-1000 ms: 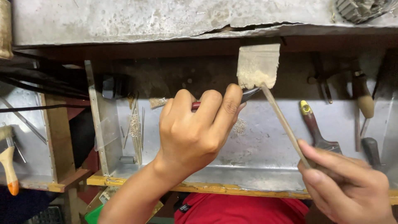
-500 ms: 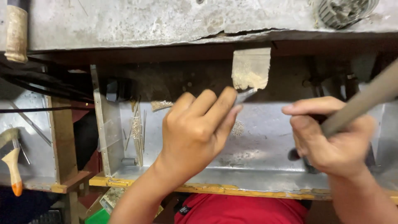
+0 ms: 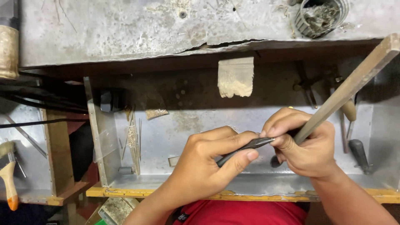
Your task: The person is using a hand file to smooth and shape small metal jewelry components held in place with pliers at a workbench.
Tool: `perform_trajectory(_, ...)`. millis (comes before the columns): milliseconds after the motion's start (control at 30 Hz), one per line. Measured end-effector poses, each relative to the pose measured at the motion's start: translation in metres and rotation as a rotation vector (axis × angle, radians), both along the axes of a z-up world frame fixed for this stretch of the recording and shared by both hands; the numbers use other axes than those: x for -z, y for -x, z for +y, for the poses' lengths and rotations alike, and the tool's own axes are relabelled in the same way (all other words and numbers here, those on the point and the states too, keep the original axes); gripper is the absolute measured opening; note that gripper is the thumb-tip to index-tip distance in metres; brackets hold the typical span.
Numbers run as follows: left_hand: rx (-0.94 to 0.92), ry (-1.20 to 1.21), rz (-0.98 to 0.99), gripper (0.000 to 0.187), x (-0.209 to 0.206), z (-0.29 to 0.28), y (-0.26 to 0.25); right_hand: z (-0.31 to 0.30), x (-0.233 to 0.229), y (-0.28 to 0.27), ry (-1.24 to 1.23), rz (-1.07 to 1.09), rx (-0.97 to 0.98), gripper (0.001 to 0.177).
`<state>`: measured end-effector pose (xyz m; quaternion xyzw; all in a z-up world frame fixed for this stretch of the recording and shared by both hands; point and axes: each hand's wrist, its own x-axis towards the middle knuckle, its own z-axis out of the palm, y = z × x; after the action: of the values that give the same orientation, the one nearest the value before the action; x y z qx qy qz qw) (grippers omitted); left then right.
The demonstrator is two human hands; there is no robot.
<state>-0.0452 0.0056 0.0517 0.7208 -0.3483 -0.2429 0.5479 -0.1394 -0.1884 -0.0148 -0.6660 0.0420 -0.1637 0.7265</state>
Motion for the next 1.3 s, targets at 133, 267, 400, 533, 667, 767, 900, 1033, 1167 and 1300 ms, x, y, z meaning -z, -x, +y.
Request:
perform_trajectory(133, -0.01, 0.025, -0.023, 0.026, 0.001, -0.002, 0.005, 0.0, 0.002, 0.001, -0.038, -0.01, -0.003, 0.017)
perform_trajectory(267, -0.032, 0.038, -0.057, 0.024, 0.004, -0.002, 0.009, 0.0, 0.004, 0.001, -0.051, -0.021, -0.012, 0.016)
perform_trajectory(400, -0.098, -0.055, -0.367, 0.016, 0.001, -0.001, 0.006, 0.004, -0.008, 0.002, 0.183, 0.113, 0.112, 0.047)
perform_trajectory(533, -0.2, -0.112, -0.662, 0.019, 0.001, 0.003, -0.008, 0.004, -0.038, 0.016, 0.595, 0.29, 0.169, 0.07)
perform_trajectory(667, -0.271, -0.238, -0.888, 0.022, 0.002, 0.008, -0.021, 0.008, -0.035, 0.037, 0.053, 0.22, 0.045, 0.058)
perform_trajectory(767, -0.288, -0.294, -0.973, 0.023, 0.006, 0.009, -0.025, 0.008, -0.028, 0.049, -0.32, 0.236, -0.079, 0.05)
perform_trajectory(900, -0.319, -0.402, -1.142, 0.022, 0.008, 0.008, -0.025, 0.007, -0.018, 0.063, -0.419, 0.292, -0.156, 0.049)
perform_trajectory(1033, -0.31, -0.45, -1.19, 0.022, 0.007, 0.007, -0.026, 0.01, -0.025, 0.061, -0.338, 0.291, -0.145, 0.051)
perform_trajectory(1167, -0.336, -0.451, -1.279, 0.027, 0.005, 0.006, -0.027, 0.006, -0.029, 0.043, 0.33, 0.281, -0.046, 0.049)
perform_trajectory(1300, -0.36, -0.476, -1.347, 0.028, 0.003, 0.004, -0.026, -0.001, -0.044, -0.004, 0.885, -0.029, -0.115, 0.04)
